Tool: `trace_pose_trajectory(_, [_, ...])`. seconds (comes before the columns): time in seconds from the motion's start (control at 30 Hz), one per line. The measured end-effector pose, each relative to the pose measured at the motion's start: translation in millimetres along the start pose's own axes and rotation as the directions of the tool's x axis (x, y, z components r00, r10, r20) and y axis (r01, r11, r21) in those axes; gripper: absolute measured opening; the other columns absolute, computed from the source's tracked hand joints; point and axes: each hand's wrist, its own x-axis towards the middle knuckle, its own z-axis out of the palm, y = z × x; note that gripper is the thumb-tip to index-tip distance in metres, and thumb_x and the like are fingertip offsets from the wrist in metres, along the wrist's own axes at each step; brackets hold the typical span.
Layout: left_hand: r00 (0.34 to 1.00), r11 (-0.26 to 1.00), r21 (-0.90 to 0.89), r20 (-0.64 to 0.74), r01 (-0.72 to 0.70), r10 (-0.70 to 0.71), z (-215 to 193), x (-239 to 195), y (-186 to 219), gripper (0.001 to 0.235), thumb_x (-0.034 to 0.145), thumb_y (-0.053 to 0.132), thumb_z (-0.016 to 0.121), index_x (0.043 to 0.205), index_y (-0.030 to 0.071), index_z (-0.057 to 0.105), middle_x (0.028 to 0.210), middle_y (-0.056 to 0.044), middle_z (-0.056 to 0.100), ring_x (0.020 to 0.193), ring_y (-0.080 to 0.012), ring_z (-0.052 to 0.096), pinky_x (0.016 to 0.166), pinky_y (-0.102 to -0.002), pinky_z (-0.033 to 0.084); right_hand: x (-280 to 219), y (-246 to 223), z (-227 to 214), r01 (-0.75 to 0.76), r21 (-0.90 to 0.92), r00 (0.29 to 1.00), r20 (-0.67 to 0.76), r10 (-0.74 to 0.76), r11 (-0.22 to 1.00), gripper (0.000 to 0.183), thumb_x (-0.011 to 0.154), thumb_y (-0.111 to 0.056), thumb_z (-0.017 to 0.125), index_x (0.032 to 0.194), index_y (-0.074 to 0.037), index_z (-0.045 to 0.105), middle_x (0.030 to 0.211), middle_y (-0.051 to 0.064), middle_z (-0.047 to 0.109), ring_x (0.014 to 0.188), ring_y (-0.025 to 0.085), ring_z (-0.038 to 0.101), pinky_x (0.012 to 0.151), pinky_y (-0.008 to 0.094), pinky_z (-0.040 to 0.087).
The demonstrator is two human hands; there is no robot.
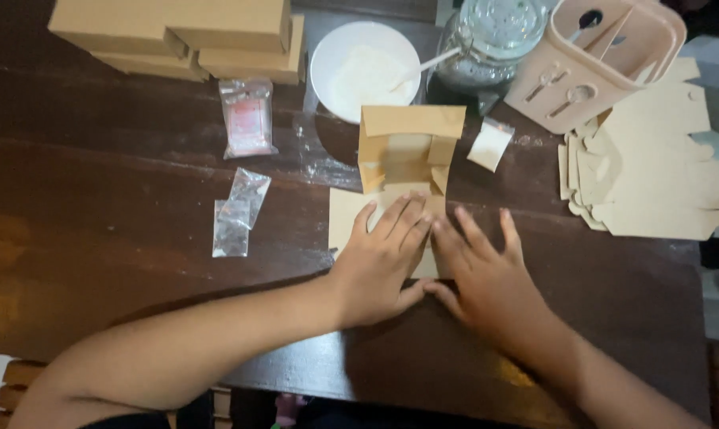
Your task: The person folds a flat, pre-cut cardboard sheet into a small box shape. They fold the side flaps inward, then fold the bottom flaps up to form the base, and finally fold the top flaps down to close the box. The completed box is placed on the table.
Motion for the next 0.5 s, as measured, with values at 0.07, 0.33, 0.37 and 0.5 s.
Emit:
trace_pose_trajectory(0.07, [0.999,0.999,0.050,-0.050,0.022,-0.019,9.4,0.4,-0.8,0.080,0.089,0.056,0.056,0.144,-0.001,0.045,0.159,-0.025,0.036,0.149,-0.0381,0.035,0.113,-0.062,0.027,-1.6,-3.8,-8.1,0.014,-0.028,0.998,-0.066,-0.015,1.000,0.082,0.091,-0.061,0.059,0.150,-0.006,0.047,0.147,0.005,0.059,0.147,0.030,0.044,0.116,0.072,0.026])
trace_pose_trajectory(0.33, [0.984,0.979,0.164,-0.153,0.120,-0.095,15.6,-1.8,-0.1,0.094,0.084,0.071,0.053,0.146,0.001,0.049,0.162,-0.024,0.036,0.151,-0.0353,0.035,0.112,-0.060,0.034,13.6,17.9,0.5,0.016,0.033,0.997,0.081,-0.019,0.999,0.095,0.090,-0.067,0.055,0.161,-0.007,0.031,0.157,0.001,0.049,0.153,0.036,0.031,0.115,0.075,0.021])
trace_pose_trajectory(0.37, [0.986,0.983,0.141,-0.134,0.116,-0.097,14.9,-1.0,-0.7,0.092,0.084,0.068,0.054,0.146,0.000,0.048,0.163,-0.024,0.034,0.152,-0.0350,0.032,0.112,-0.061,0.034,17.6,18.7,-3.2,0.013,0.088,0.997,0.081,-0.021,0.996,0.094,0.091,-0.062,0.057,0.162,-0.008,0.027,0.157,0.004,0.050,0.153,0.037,0.032,0.114,0.075,0.020])
trace_pose_trajectory(0.5, [0.989,0.983,0.146,-0.116,0.108,-0.091,18.2,-1.0,-2.6,0.095,0.082,0.067,0.058,0.148,-0.001,0.045,0.164,-0.025,0.030,0.154,-0.0356,0.028,0.113,-0.062,0.032,17.5,11.2,-14.5,-0.014,0.004,0.999,0.028,0.014,1.000,0.084,0.091,-0.058,0.062,0.156,-0.008,0.042,0.140,0.011,0.063,0.144,0.030,0.049,0.116,0.069,0.027])
